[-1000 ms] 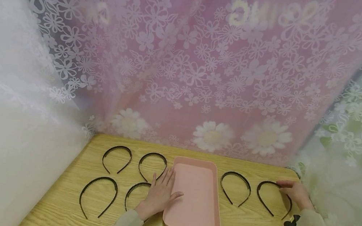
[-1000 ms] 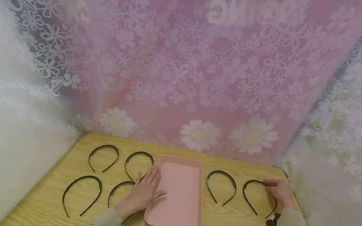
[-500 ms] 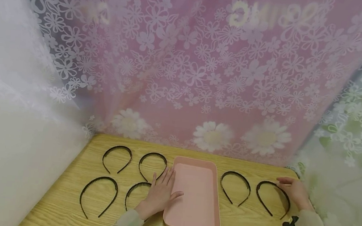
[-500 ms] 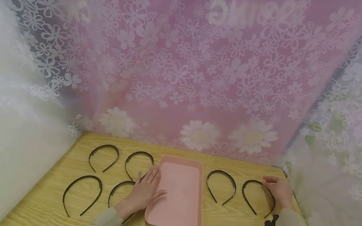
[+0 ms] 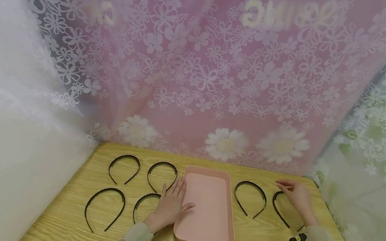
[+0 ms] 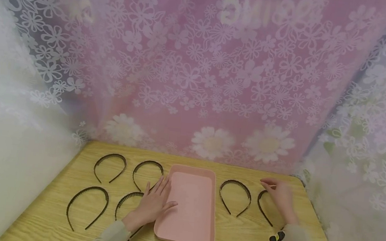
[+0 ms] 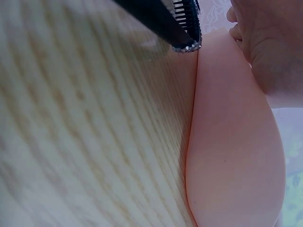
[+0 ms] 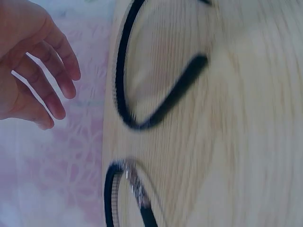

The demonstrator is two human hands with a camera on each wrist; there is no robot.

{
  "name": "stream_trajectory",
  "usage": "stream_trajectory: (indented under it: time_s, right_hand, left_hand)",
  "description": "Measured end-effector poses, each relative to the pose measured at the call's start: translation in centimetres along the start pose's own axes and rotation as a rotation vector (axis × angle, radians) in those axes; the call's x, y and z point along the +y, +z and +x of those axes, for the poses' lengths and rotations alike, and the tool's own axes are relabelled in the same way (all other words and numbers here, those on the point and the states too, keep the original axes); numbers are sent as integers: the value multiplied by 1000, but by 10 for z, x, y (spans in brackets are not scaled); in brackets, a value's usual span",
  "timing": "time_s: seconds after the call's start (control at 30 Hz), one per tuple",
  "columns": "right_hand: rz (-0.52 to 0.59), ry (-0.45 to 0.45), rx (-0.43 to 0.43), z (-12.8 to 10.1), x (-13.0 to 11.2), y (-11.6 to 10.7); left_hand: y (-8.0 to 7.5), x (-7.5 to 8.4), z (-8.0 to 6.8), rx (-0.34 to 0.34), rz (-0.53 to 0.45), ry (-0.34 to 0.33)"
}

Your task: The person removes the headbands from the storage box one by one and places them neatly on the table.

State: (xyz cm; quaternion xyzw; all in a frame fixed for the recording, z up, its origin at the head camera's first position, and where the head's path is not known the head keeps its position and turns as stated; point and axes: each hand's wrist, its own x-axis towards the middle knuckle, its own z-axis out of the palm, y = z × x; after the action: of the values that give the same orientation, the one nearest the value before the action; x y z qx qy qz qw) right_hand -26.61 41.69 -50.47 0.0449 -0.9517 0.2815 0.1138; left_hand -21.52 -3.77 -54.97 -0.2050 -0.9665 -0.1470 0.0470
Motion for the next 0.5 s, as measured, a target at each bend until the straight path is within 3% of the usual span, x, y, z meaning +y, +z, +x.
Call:
stream_trajectory:
  time_s: [0.23, 0.5]
  right_hand:
    - [48, -38, -41, -2, -27, 14]
    - [74, -94, -25, -9, -61, 31]
  left_hand:
    - [0, 0, 1, -10, -12, -10]
    - [0, 0, 1, -9, -15, -3]
